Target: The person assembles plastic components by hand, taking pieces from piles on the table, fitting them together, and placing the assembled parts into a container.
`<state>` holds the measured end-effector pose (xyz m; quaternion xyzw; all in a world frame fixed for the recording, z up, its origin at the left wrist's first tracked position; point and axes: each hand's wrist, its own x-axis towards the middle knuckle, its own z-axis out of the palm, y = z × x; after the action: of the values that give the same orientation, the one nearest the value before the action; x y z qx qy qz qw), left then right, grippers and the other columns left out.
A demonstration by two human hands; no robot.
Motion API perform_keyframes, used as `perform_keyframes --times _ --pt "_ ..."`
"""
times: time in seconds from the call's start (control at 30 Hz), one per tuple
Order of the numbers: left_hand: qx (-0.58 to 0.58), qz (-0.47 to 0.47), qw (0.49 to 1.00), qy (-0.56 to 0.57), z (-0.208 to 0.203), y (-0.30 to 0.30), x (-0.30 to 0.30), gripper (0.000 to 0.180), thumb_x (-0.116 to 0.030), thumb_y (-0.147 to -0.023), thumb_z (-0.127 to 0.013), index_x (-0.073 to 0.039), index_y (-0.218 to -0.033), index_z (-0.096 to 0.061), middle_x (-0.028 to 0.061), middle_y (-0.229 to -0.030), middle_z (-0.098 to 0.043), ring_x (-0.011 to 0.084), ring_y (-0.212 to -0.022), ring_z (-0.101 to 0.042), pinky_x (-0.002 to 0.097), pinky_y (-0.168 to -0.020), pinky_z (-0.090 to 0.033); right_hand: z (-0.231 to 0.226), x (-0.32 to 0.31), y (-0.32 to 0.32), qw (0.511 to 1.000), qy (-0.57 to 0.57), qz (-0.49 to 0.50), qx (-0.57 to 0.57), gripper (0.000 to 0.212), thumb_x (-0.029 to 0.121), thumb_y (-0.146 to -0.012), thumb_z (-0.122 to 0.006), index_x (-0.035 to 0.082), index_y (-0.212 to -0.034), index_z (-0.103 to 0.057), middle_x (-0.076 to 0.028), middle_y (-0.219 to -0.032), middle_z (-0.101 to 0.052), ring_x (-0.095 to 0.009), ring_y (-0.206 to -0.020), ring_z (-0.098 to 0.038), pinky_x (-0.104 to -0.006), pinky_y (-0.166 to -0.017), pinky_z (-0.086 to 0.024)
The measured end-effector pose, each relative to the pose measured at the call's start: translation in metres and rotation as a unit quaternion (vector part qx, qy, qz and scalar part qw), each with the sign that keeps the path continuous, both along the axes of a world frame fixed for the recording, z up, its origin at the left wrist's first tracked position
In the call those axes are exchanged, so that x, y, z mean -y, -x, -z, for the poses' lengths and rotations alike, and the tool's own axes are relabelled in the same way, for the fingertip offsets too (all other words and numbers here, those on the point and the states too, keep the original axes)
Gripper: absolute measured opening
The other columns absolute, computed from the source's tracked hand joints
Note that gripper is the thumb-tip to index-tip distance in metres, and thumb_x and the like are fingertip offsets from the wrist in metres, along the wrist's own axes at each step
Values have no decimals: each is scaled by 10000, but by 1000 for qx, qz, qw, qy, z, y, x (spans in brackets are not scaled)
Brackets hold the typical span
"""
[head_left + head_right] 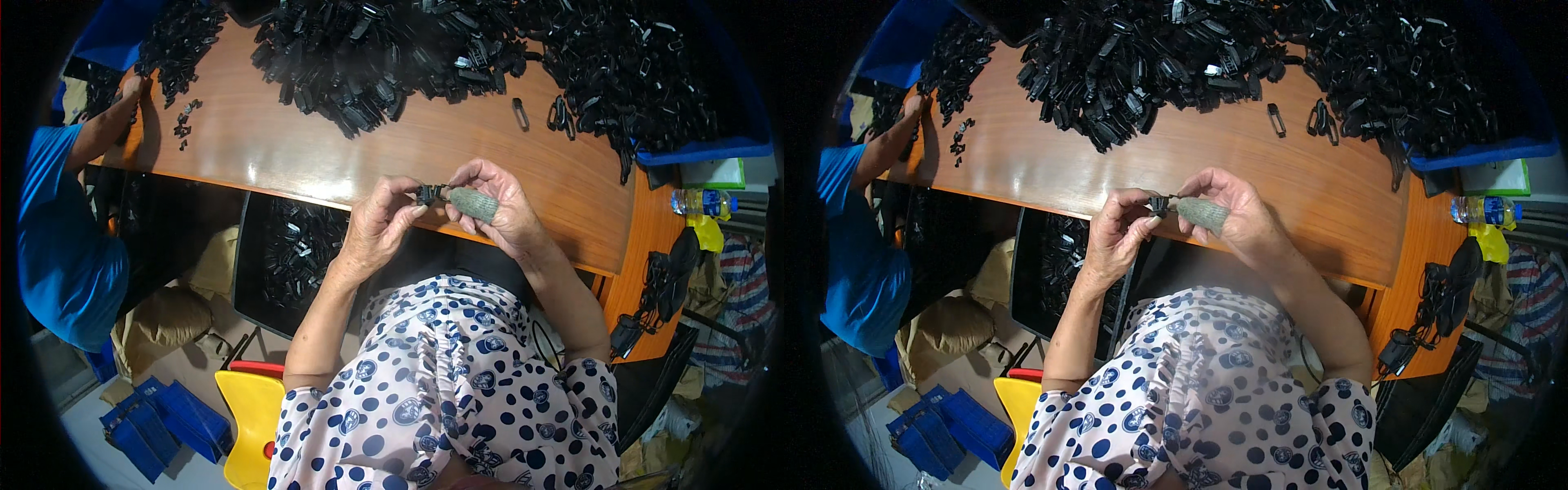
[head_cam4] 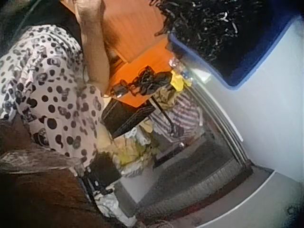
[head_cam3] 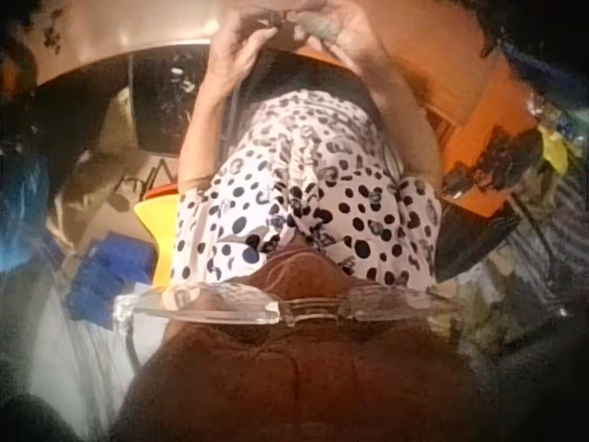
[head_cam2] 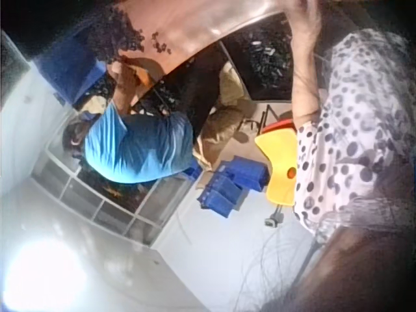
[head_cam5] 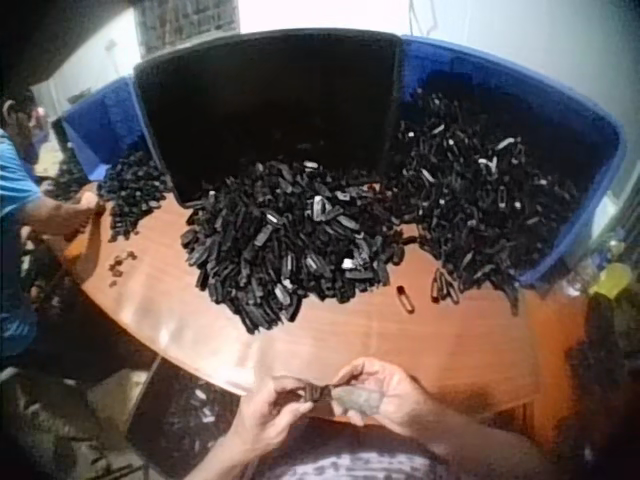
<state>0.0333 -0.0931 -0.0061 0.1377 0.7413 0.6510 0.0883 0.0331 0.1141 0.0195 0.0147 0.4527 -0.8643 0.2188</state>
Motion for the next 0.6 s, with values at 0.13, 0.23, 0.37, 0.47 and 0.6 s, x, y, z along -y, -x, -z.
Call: perform_keyframes --times 0.13,0.23,0.37,0.47,0.6 --pt "-91 32 995 23 -5 4 -5 226 -29 -862 -630 -21 -1069 -538 90 -878 -638 149 -740 -642 262 -633 -513 -6 -6 2 999 -23 -28 10 165 45 -881 -613 -11 -1014 -532 -116 -807 -601 -109 -654 -589 -162 -496 -464" --pt "-123 46 991 40 -4 5 -5 239 -22 -845 -640 -16 -1065 -549 103 -881 -636 170 -743 -647 279 -629 -515 -3 -15 4 996 -35 -72 25 177 70 -881 -611 -14 -1014 -530 -109 -786 -601 -105 -655 -572 -175 -513 -440" --pt "-132 54 987 77 -12 7 -7 253 -29 -807 -663 2 -1045 -585 121 -892 -632 215 -772 -649 306 -654 -516 -4 -22 10 986 -53 -141 71 162 34 -863 -596 -8 -1001 -520 -106 -765 -589 -97 -605 -558 -166 -467 -443" --pt "-139 68 985 82 -10 7 -11 252 -35 -789 -671 9 -1028 -604 127 -906 -633 249 -779 -642 326 -677 -517 -6 -14 10 976 -138 -107 133 104 -8 -868 -539 -3 -967 -509 -99 -760 -588 -99 -587 -546 -171 -437 -418" --pt "-195 96 962 164 -7 5 -9 231 -89 -792 -684 8 -993 -624 140 -853 -652 265 -711 -638 328 -647 -520 -3 -20 13 949 -218 -177 145 56 -20 -879 -508 4 -929 -500 -100 -761 -590 -107 -571 -552 -179 -398 -382"
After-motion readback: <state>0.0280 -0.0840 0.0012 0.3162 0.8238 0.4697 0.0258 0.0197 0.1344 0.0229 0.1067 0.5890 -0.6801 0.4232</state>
